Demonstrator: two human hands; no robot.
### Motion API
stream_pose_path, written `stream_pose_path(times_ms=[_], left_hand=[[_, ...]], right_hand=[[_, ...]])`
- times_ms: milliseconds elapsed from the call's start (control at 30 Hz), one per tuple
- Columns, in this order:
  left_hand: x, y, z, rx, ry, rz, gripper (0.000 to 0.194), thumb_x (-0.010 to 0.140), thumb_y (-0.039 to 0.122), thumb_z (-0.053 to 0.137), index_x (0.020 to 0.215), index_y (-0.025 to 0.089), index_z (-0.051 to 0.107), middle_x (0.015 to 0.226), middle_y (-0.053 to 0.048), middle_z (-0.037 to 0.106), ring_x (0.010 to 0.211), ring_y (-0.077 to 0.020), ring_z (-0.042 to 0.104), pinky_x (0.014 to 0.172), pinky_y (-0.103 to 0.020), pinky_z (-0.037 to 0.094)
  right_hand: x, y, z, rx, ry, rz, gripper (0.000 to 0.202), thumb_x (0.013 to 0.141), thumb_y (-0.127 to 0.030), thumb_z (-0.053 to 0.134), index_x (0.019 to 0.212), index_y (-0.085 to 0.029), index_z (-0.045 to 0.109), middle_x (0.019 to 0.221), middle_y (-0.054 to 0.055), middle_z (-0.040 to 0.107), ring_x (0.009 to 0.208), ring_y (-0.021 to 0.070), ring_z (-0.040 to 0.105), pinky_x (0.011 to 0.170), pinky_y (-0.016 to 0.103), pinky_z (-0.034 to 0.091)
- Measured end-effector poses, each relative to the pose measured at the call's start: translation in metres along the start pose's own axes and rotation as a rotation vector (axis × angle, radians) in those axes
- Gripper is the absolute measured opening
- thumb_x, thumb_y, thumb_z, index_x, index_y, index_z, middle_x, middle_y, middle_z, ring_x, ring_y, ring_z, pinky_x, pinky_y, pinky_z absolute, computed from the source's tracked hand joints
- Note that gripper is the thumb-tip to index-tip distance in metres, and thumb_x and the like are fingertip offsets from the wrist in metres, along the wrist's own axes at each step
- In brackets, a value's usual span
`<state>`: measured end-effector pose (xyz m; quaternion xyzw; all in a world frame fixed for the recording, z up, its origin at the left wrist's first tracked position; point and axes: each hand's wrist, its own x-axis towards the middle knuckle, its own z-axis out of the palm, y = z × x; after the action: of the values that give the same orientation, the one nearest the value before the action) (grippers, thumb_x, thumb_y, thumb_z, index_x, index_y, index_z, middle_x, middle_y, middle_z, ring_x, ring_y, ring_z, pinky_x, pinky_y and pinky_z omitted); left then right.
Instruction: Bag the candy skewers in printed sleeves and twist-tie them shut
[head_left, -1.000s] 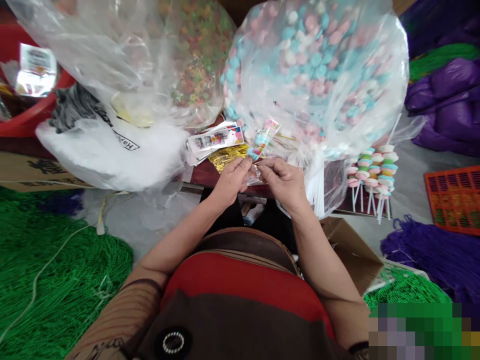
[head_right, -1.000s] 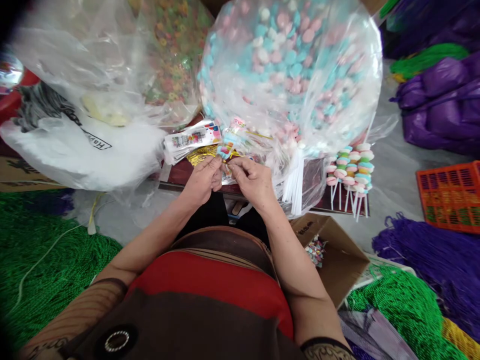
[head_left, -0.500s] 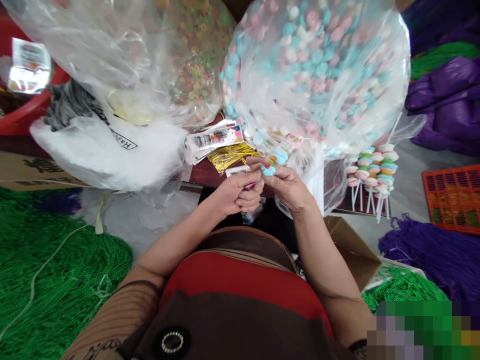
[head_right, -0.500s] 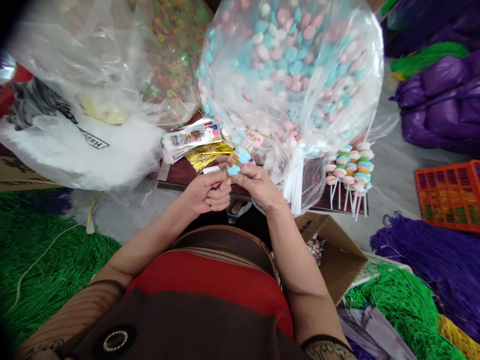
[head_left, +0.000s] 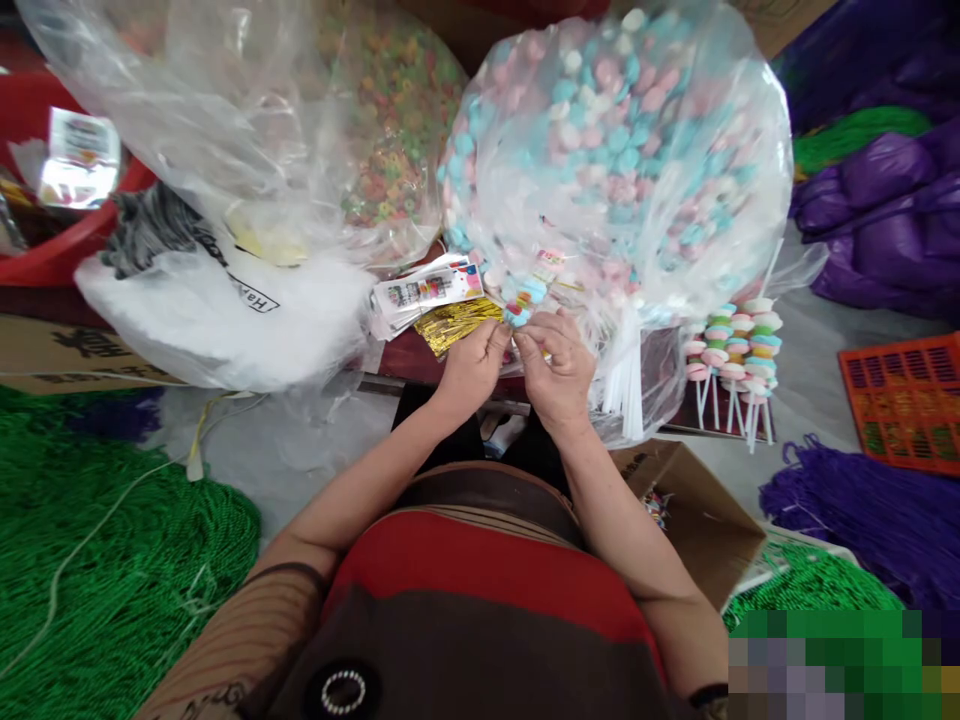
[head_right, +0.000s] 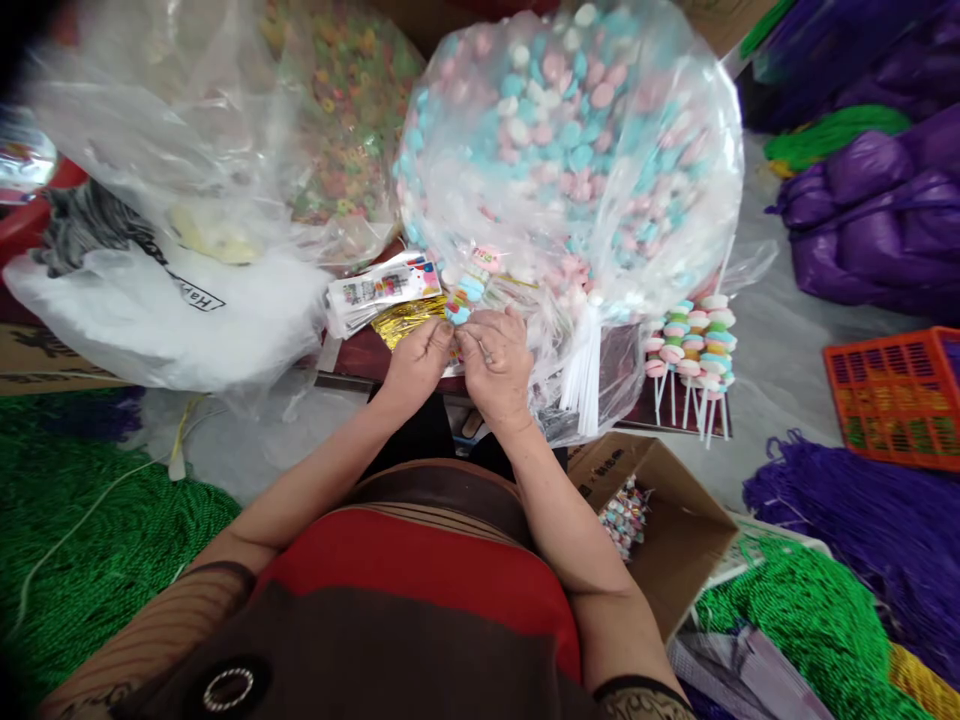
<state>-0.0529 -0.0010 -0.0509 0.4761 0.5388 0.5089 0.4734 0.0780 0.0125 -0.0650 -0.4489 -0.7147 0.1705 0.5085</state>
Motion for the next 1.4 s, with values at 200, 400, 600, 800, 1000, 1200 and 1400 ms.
stream_pose_path(times_ms=[200, 400, 600, 800, 1000, 1200, 1400], left_hand=[[0.004, -0.016, -0.013, 0.262, -0.09, 0.214, 0.058, 0.097, 0.074, 0.034, 0.071, 0.023, 0.043, 0.064, 0.002, 0.047, 0.062, -0.0141, 0.045, 0.063, -0.029, 0.038], [0.013, 0.009, -0.018, -0.193, -0.227, 0.156, 0.054, 0.086, 0.065, 0.066, 0.118, 0.022, 0.059, 0.107, -0.007, 0.069, 0.104, -0.0214, 0.065, 0.095, -0.035, 0.051], [-0.012, 0.069, -0.044, -0.417, -0.327, 0.191, 0.074, 0.103, 0.066, 0.022, 0.092, 0.021, 0.08, 0.084, -0.008, 0.072, 0.072, -0.0183, 0.061, 0.088, -0.039, 0.054], [-0.011, 0.051, -0.036, -0.181, -0.516, -0.09, 0.085, 0.092, 0.083, 0.028, 0.081, 0.017, 0.08, 0.054, -0.007, 0.062, 0.054, -0.0147, 0.055, 0.059, -0.028, 0.048], [0.007, 0.058, -0.046, -0.472, -0.375, -0.2, 0.088, 0.089, 0.088, 0.023, 0.069, 0.018, 0.073, 0.03, 0.003, 0.029, 0.032, -0.0086, 0.023, 0.04, -0.024, 0.028], [-0.007, 0.054, -0.044, -0.087, -0.589, -0.266, 0.076, 0.084, 0.085, 0.05, 0.055, 0.016, 0.064, 0.032, 0.001, 0.039, 0.031, -0.0059, 0.031, 0.037, -0.021, 0.019], [-0.004, 0.046, -0.037, -0.392, -0.357, -0.093, 0.036, 0.077, 0.052, 0.081, 0.09, 0.019, 0.075, 0.052, 0.006, 0.056, 0.041, -0.0044, 0.036, 0.046, -0.019, 0.031]], right_hand=[[0.003, -0.005, -0.002, 0.069, -0.035, 0.099, 0.014, 0.095, -0.027, 0.063, 0.083, -0.025, 0.07, 0.084, 0.002, 0.074, 0.082, 0.0185, 0.069, 0.08, 0.036, 0.056], [0.005, -0.025, -0.008, -0.08, -0.083, -0.083, 0.016, 0.092, -0.016, 0.056, 0.08, -0.023, 0.063, 0.083, 0.002, 0.073, 0.081, 0.0176, 0.068, 0.078, 0.034, 0.054], [0.02, -0.02, -0.022, -0.183, -0.073, -0.082, 0.016, 0.095, -0.018, 0.055, 0.082, -0.025, 0.063, 0.086, 0.003, 0.073, 0.086, 0.0195, 0.069, 0.084, 0.037, 0.055], [0.04, -0.042, -0.039, -0.193, 0.012, -0.068, 0.016, 0.1, -0.027, 0.054, 0.096, -0.026, 0.069, 0.102, 0.008, 0.074, 0.104, 0.0244, 0.069, 0.1, 0.046, 0.052], [0.02, -0.053, -0.033, -0.037, -0.179, -0.135, 0.016, 0.096, -0.02, 0.058, 0.089, -0.026, 0.072, 0.091, 0.004, 0.078, 0.091, 0.0199, 0.074, 0.087, 0.039, 0.059], [0.027, -0.053, -0.041, -0.102, -0.081, -0.064, 0.014, 0.095, -0.024, 0.063, 0.087, -0.026, 0.075, 0.094, 0.004, 0.079, 0.094, 0.0211, 0.074, 0.09, 0.041, 0.058], [0.012, -0.045, -0.045, 0.233, -0.237, 0.105, 0.012, 0.093, -0.031, 0.068, 0.085, -0.027, 0.076, 0.09, 0.002, 0.078, 0.091, 0.0206, 0.073, 0.089, 0.04, 0.058]])
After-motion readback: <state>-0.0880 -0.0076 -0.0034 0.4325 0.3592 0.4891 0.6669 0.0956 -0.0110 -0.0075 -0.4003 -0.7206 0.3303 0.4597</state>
